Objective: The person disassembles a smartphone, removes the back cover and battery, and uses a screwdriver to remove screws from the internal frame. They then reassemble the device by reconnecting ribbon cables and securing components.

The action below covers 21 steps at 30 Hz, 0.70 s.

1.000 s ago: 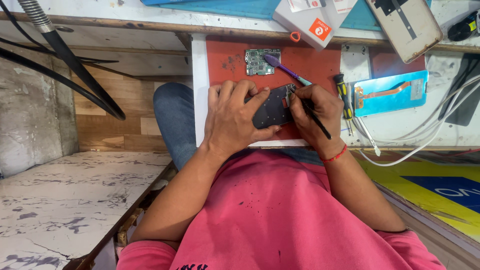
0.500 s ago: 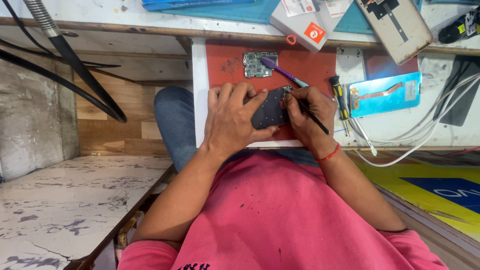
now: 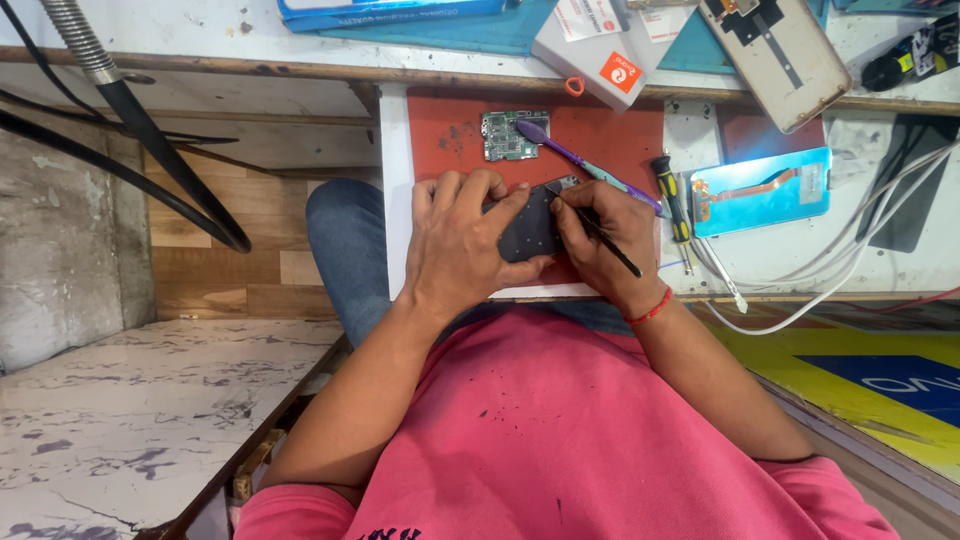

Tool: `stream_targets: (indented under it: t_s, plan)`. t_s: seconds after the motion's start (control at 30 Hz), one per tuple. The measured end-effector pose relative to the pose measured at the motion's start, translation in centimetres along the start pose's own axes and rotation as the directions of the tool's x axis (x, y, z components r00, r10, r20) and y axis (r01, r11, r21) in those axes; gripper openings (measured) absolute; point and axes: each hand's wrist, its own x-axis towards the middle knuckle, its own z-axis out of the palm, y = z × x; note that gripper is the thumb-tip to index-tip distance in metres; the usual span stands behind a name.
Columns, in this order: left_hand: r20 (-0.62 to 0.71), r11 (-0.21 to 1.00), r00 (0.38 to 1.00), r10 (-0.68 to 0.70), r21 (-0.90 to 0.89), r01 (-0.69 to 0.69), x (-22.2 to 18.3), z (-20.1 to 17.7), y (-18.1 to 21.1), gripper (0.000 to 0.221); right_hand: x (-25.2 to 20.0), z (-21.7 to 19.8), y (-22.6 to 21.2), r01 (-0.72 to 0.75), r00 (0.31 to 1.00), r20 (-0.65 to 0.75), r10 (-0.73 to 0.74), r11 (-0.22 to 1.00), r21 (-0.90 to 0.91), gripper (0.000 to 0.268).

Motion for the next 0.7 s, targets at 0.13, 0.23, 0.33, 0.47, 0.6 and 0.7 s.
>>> stream_targets:
  t_s: [0.13,0.23,0.33,0.47,0.6,0.7]
  plan:
    - [0.004,1.000,1.000,-0.012,-0.003,0.012,0.00,-0.09,0.16,0.072,-0.16,0.05,0.19,-0.074,0.991,-0.114,0.077,0.997,0.029,0.009]
    - [-0.004,1.000,1.000,-0.009,0.005,0.009,-0.04,-0.15,0.23,0.072,-0.25,0.22,0.33,-0.102,0.982,-0.165,0.093,0.994,-0.049,0.012]
    - [-0.002,1.000,1.000,-0.009,0.017,0.009,0.06,-0.16,0.19,0.071,-0.18,0.19,0.43,-0.074,0.989,-0.129,0.074,0.997,0.001,0.012]
    - [0.006,1.000,1.000,-0.008,0.020,0.008,0.09,-0.04,0.19,0.071,-0.34,0.01,0.48,-0.081,0.986,-0.145,0.078,0.997,-0.012,0.012]
    - [-0.005,1.000,1.000,-0.012,0.010,0.012,0.02,-0.11,0.24,0.072,-0.27,0.11,0.58,-0.128,0.975,-0.194,0.112,0.990,-0.068,0.012]
    - [-0.001,1.000,1.000,-0.023,0.009,0.023,0.02,-0.13,0.34,0.072,-0.41,-0.12,0.78,-0.118,0.976,-0.193,0.101,0.990,-0.079,0.012]
